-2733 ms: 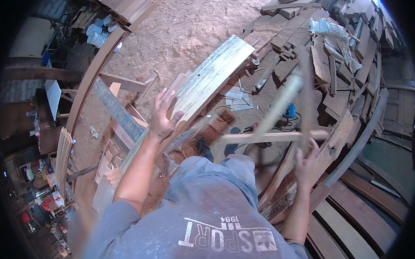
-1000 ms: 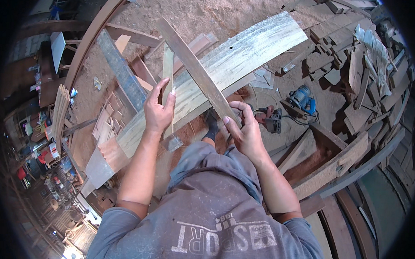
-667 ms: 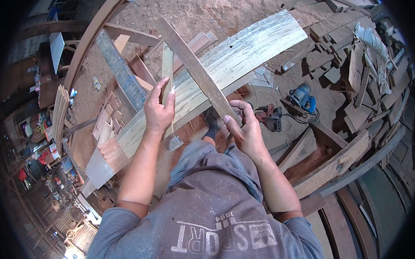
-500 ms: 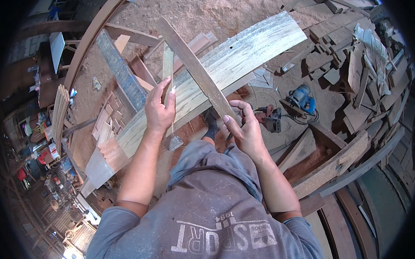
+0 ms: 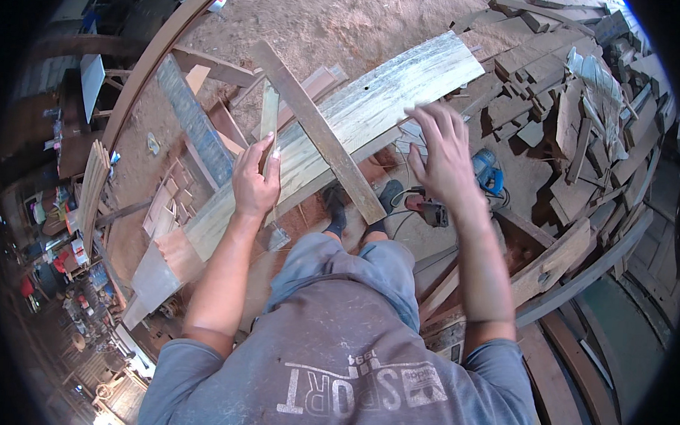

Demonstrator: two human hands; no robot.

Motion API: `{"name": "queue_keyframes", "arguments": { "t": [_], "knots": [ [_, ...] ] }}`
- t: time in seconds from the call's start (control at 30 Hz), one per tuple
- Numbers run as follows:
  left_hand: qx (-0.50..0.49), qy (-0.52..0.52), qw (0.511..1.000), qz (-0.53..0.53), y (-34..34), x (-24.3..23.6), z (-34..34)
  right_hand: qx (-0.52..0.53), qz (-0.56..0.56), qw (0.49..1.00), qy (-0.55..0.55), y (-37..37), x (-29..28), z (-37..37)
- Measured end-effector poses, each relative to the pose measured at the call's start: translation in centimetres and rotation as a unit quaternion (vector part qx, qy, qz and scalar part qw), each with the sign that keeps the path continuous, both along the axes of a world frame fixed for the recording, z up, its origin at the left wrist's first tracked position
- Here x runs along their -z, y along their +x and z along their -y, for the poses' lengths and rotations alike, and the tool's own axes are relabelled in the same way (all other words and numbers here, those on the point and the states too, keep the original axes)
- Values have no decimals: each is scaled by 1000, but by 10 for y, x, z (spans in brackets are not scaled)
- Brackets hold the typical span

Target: The person selects wooden planks from a pile, positions them on a workbench, and uses a handheld circular saw to cut the planks. The person repeatedly handles and stacks the cut pieces.

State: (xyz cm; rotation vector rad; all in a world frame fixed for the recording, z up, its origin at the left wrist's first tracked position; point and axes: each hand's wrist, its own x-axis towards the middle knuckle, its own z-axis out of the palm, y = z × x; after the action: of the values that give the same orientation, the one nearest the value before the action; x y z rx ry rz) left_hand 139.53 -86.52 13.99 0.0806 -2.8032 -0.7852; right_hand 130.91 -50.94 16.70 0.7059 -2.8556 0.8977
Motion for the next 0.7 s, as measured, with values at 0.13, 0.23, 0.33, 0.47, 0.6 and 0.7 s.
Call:
{"name": "queue_keyframes", "arguments": {
  "t": [0.13, 0.23, 0.33, 0.47, 0.6, 0.7],
  "knots": [
    [9, 7, 1000, -6, -4, -2, 0, -148, -52, 953, 259, -72, -2, 2],
    [13, -16, 1000, -23, -2, 4, 4, -259, -57, 908, 323, -112, -8, 17],
    [4, -21, 1000, -10, -2, 1, 4, -301, 26, 900, 314, -128, -22, 33],
    [-14, -6, 1000, -2, 1, 0, 2, -325, 46, 903, 278, -139, -16, 32],
    [-15, -6, 1000, -6, 0, 0, 1, -312, 16, 911, 269, -140, 1, 28],
    [-22, 0, 1000, 8, 0, -2, 1, -313, 13, 911, 270, -140, 2, 27]
  ]
}}
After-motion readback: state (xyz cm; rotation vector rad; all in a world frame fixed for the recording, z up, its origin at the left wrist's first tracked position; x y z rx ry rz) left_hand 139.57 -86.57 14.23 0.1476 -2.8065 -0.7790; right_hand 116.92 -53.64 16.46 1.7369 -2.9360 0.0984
